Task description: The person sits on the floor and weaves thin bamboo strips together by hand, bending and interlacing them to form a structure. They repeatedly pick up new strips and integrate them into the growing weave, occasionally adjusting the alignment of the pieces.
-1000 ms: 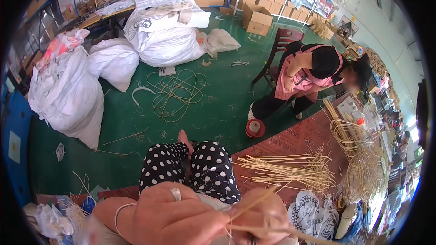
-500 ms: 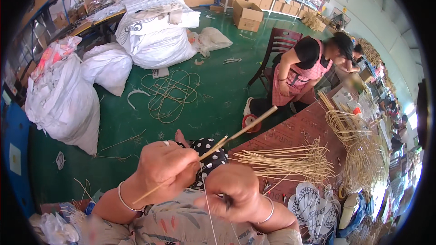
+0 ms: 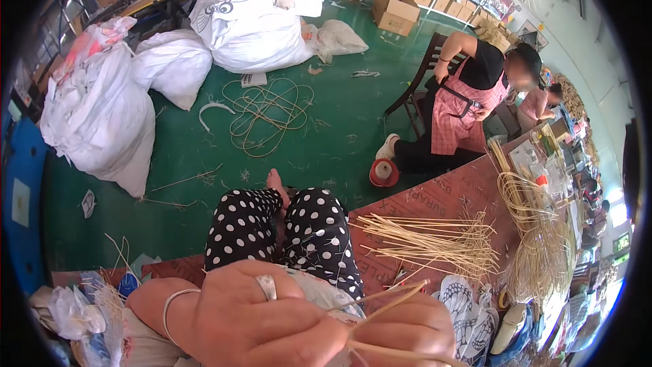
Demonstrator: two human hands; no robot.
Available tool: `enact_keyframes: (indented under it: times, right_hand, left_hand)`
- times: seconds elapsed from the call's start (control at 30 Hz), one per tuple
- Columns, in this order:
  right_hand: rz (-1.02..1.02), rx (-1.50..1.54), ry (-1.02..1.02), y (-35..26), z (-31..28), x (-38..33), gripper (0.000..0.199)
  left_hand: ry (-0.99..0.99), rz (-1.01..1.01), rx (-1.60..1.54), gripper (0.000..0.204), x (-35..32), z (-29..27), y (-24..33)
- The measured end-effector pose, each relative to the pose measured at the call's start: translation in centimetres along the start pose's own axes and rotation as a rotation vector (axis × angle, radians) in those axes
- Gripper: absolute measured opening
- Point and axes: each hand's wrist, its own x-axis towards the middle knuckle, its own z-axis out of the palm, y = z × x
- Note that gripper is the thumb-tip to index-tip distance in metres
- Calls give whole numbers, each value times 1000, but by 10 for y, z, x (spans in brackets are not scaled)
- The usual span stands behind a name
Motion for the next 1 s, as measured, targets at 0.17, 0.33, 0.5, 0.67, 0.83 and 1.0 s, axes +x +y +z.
enact_keyframes:
  times: [0.17,0.33,0.5,0.67,0.83,1.0]
  right_hand:
    - [102,-445,18,-7,-5,-5,22]
    - [121,-487,89,24,8,-10,26]
    - [262,-346,291,74,24,-31,26]
    - [377,-66,323,77,21,-40,28]
    - [271,-189,210,73,5,-40,25]
    - [94,-404,13,44,-19,-27,34]
  left_hand:
    - [-26,26,-11,17,3,1,1]
    - [-10,-74,180,13,-11,9,-11]
    - [-66,-222,167,16,-17,28,-49]
    - [-85,-331,35,12,-19,36,-56]
    - [-97,-357,13,12,-12,34,-51]
    - [-66,-512,-225,12,-11,25,-45]
